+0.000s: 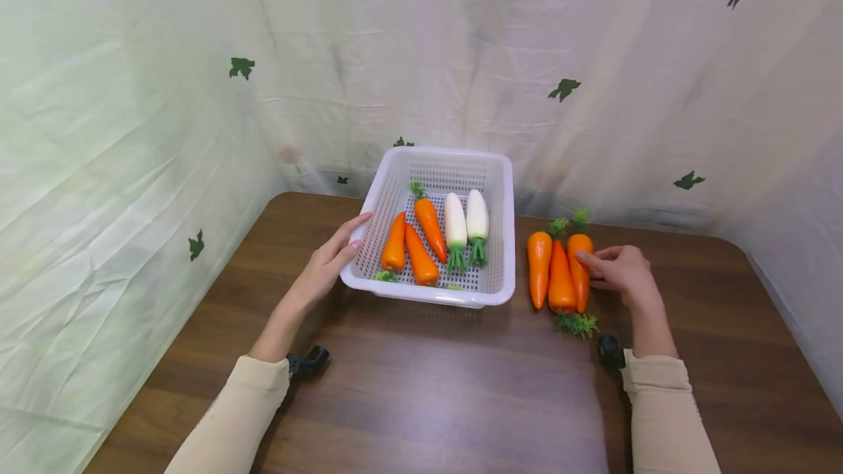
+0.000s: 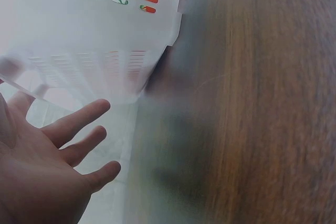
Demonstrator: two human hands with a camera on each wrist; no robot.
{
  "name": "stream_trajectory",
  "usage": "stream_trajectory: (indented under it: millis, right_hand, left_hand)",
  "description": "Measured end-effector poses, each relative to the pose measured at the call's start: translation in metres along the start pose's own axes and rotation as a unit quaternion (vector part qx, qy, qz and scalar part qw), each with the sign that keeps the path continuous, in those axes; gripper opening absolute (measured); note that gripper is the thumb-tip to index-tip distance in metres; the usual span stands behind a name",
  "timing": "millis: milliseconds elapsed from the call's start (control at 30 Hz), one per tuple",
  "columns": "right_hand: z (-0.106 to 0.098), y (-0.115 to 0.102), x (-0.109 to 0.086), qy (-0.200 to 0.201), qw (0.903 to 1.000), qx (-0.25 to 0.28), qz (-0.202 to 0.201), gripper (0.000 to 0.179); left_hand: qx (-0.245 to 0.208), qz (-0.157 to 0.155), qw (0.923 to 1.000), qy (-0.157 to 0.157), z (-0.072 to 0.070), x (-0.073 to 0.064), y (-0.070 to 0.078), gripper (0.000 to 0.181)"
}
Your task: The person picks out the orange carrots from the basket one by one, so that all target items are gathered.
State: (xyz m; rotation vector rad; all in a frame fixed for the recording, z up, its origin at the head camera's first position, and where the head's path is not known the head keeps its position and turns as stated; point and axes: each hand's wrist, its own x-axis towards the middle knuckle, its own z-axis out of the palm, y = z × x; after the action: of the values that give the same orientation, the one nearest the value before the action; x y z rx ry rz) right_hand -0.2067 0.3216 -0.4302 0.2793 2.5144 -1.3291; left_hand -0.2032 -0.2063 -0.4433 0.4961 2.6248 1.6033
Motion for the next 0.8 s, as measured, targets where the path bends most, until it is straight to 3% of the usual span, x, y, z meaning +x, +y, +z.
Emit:
stream_trajectory:
  millis: [467, 600, 733, 800]
  right_hand:
    - [-0.004, 0.0, 0.0, 0.0, 0.9994, 0.031, -0.012, 0.084]
    - [-0.008, -0.004, -0.006, 0.033, 0.9984, 0.042, -0.017, 0.084]
    - [-0.01, -0.016, -0.016, 0.079, 0.9965, 0.011, -0.025, 0.087]
    - [-0.011, -0.025, -0.019, 0.08, 0.9962, 0.006, -0.033, 0.089]
  left_hand:
    - [-0.001, 0.002, 1.0, 0.006, 0.0, -0.001, 0.0, 0.051]
    - [-0.003, 0.0, 1.0, 0.006, 0.0, 0.0, 0.0, 0.051]
    - [-0.005, -0.004, 1.0, 0.003, 0.0, 0.0, 0.001, 0.051]
    - [-0.008, -0.005, 1.0, 0.001, 0.001, 0.0, 0.001, 0.052]
